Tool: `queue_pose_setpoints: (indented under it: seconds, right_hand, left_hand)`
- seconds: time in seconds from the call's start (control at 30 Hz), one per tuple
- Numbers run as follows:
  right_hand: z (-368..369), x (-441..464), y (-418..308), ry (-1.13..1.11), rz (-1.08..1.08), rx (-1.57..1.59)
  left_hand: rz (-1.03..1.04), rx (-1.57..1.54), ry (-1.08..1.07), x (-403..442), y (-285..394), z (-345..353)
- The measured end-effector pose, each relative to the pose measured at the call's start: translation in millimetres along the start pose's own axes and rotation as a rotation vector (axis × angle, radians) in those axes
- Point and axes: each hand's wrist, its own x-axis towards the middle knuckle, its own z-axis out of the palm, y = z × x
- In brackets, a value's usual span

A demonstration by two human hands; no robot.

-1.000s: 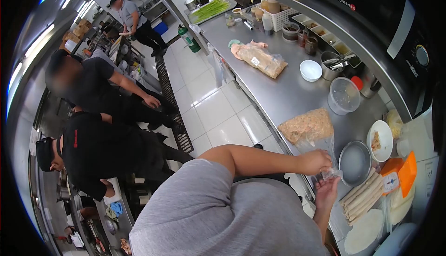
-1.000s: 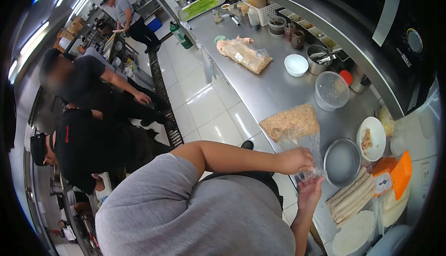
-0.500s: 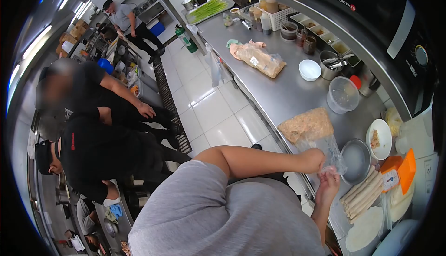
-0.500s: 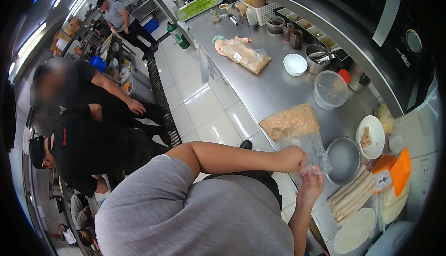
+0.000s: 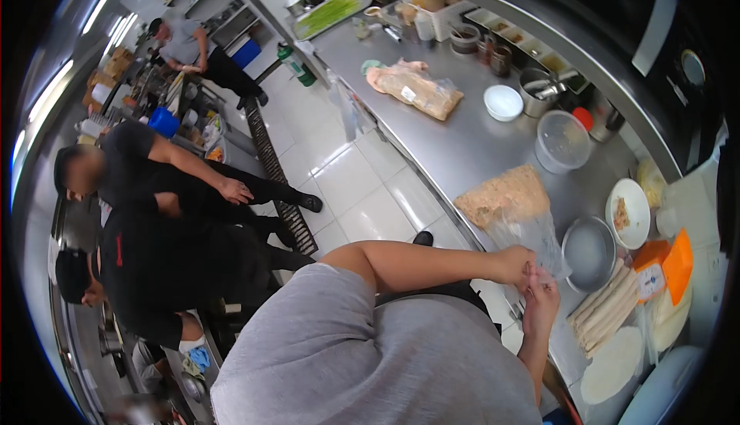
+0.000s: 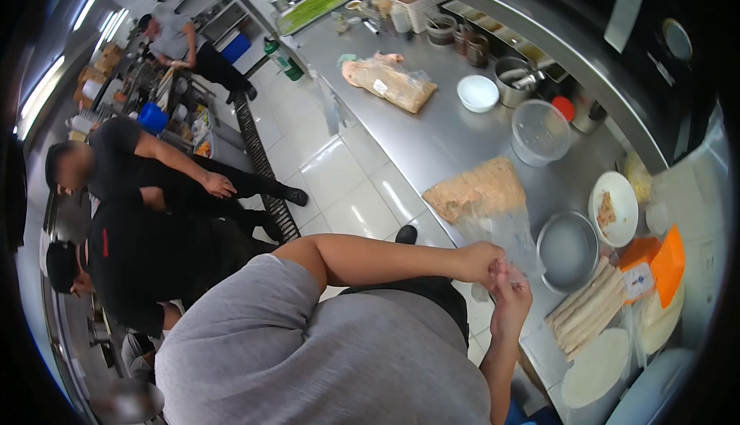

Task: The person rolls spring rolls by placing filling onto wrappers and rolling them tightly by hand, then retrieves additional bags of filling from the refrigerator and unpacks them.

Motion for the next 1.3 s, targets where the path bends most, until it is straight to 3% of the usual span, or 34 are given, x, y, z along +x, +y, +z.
queue_pose_setpoints:
  seconds: [0.07, 0.1, 0.13, 0.17, 0.23, 0.27, 0.3, 0.37, 0.47, 0.5, 0.6, 0.7, 0.8, 0.93, 1.13, 1.23, 1.3]
  right_hand:
    - [-32, 7, 24, 0.038, -0.04, -0.088]
    - [-37, 9, 25, 0.121, 0.025, -0.038]
    - [-37, 6, 20, 0.162, -0.004, 0.032]
    - [-27, 1, 13, 0.242, 0.015, 0.083]
    - [-40, 2, 26, 0.194, -0.019, 0.397]
    - [-44, 2, 21, 0.095, 0.019, 0.376]
    - [-45, 3, 25, 0.034, 0.004, 0.259]
    - [-42, 2, 32, -0.065, 0.032, 0.098]
    - [-32, 7, 34, -0.147, 0.081, 0.027]
    - [-30, 11, 35, -0.14, 0.067, 0.045]
    - [-14, 16, 35, -0.089, -0.073, 0.041]
    - [-1, 18, 22, -0.067, -0.172, 0.135]
    - [5, 19, 0, 0.037, -0.178, 0.195]
    - [4, 7, -15, 0.146, -0.147, -0.032]
    - [31, -12, -31, 0.369, -0.077, -0.033]
    - [35, -4, -22, 0.366, -0.145, -0.04]
    - [43, -2, -19, 0.361, -0.163, -0.031]
  left_hand:
    - [0.141, 0.107, -0.031, 1, -6, 5]
    - [-0.023, 0.405, -0.039, -2, 24, -2]
    - [-0.011, 0.326, -0.063, 3, 4, 3]
    - [-0.015, 0.197, -0.075, 1, 15, 2]
    - [-0.014, 0.003, -0.097, -7, 50, -10]
    - [0.008, -0.329, -0.203, -3, 35, -24]
    - [0.139, -0.281, -0.165, 0, 36, -35]
    - [0.422, 0.41, -0.037, 10, 35, -57]
    - [0.333, 0.622, 0.193, 12, 20, -56]
    - [0.287, 0.486, 0.248, 12, 20, -56]
    - [0.415, 0.171, 0.513, 17, 6, -48]
    - [0.283, 0.137, 0.264, 4, -3, -49]
    - [0.645, 0.459, 0.114, -2, 32, -46]
    - [0.697, 0.398, -0.077, -8, 30, -57]
    - [0.539, 0.274, -0.281, -7, 35, -58]
    - [-0.007, -0.264, -0.267, 6, 42, -56]
    - [-0.093, -0.154, -0.303, 25, 43, -54]
